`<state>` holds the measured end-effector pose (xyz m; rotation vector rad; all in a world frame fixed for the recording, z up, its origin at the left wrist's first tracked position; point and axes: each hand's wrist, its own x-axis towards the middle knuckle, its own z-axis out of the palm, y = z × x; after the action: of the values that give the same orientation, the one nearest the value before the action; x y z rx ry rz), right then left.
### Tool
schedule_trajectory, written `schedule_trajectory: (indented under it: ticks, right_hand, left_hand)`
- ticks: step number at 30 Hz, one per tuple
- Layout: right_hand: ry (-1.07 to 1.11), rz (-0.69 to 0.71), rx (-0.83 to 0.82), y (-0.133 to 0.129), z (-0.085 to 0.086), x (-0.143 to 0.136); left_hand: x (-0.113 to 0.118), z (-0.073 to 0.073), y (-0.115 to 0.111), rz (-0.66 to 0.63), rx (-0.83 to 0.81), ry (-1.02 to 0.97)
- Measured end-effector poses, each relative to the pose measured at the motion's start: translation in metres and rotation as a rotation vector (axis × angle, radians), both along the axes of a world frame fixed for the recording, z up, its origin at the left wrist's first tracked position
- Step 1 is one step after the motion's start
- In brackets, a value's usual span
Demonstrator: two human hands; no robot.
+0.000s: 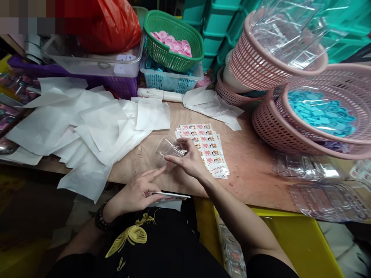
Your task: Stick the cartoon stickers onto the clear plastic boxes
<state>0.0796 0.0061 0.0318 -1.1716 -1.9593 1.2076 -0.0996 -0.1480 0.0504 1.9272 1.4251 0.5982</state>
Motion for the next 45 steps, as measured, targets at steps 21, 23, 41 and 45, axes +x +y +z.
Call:
schedule_trajectory:
  ticks: [21, 23, 41, 45]
  right_hand:
    - [-0.179, 0.417, 0.280, -0.048, 0.058, 0.023]
    - [-0.259, 0.549, 0.108, -0.055, 0.064, 0.022]
    - [-0.281, 0.277, 0.718, -0.070, 0.037, 0.056]
    - [-0.186, 0.290, 0.781, -0.063, 0.027, 0.067]
  left_hand:
    - [-0.019, 0.018, 0.013, 0.107, -0.195, -0.215]
    - [-0.014, 0.015, 0.018, 0.131, -0.204, -0.266]
    - [0.015, -0.008, 0.024, 0.292, -0.350, -0.579]
    - [0.018, -0.011, 0.022, 0.210, -0.483, -0.587]
